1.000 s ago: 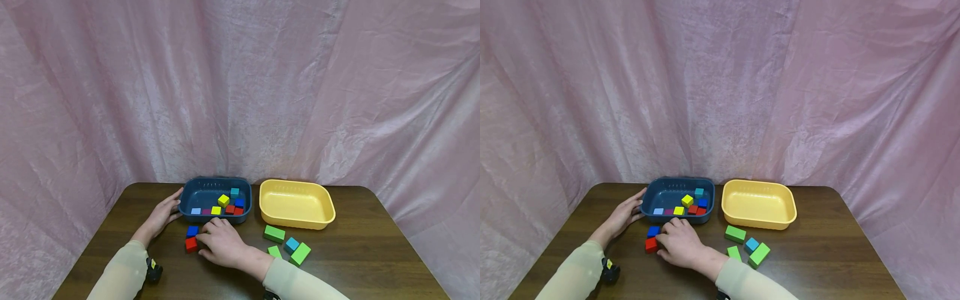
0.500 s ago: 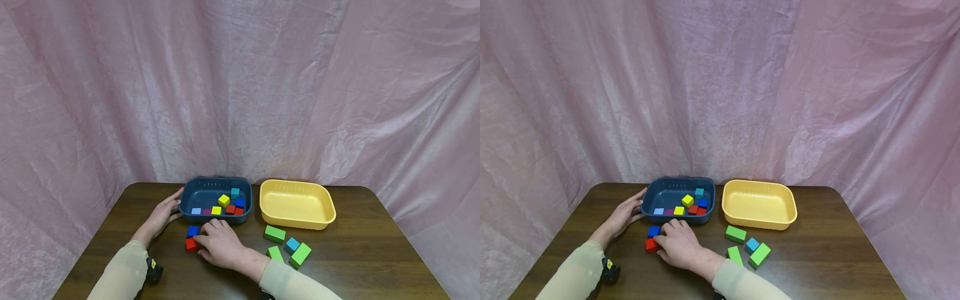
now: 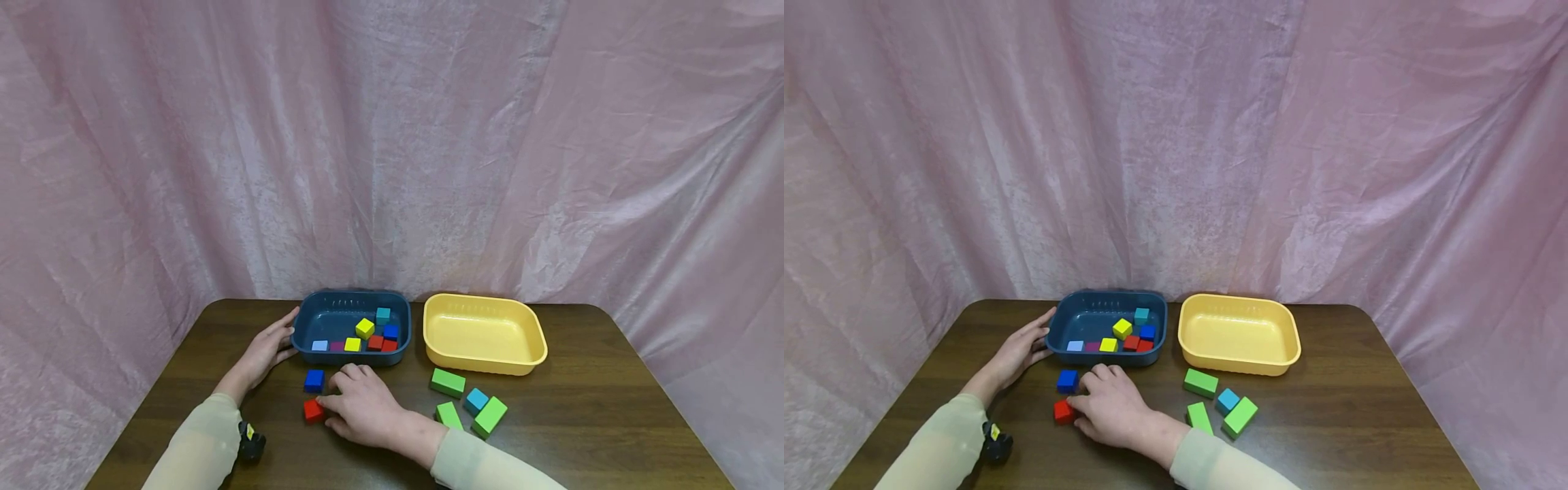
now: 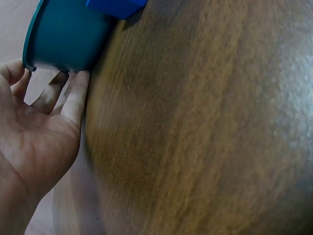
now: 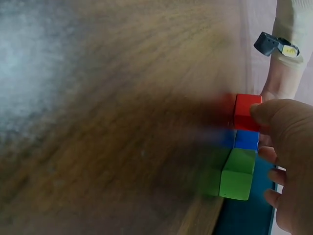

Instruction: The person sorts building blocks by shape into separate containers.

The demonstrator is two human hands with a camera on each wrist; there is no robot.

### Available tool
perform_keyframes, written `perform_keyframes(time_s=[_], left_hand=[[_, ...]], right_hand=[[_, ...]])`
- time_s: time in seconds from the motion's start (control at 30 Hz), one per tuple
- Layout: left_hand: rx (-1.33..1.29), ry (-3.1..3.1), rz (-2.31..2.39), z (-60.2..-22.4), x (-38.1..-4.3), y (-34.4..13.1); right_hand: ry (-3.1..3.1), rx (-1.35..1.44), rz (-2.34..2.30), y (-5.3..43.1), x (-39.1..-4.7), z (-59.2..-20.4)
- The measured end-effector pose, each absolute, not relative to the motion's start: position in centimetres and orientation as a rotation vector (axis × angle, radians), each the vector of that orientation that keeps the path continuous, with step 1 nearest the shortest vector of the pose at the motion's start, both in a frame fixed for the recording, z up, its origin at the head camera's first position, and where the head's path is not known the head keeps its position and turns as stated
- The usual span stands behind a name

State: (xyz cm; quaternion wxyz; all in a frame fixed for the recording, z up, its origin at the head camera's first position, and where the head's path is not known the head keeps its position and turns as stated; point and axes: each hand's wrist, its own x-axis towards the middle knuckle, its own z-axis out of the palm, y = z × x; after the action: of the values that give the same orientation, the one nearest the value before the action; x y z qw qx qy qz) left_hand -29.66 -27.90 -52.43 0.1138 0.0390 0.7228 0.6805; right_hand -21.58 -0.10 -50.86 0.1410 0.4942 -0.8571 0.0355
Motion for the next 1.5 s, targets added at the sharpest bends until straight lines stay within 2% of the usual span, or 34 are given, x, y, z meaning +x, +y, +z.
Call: perform_keyframes(time_s=[1.5], left_hand=[[0.117,2.112,2.009,-52.4,-29.8,-27.9]], right_hand=[[-2.539,1.342,0.311,-0.3,-21.1,-50.1]])
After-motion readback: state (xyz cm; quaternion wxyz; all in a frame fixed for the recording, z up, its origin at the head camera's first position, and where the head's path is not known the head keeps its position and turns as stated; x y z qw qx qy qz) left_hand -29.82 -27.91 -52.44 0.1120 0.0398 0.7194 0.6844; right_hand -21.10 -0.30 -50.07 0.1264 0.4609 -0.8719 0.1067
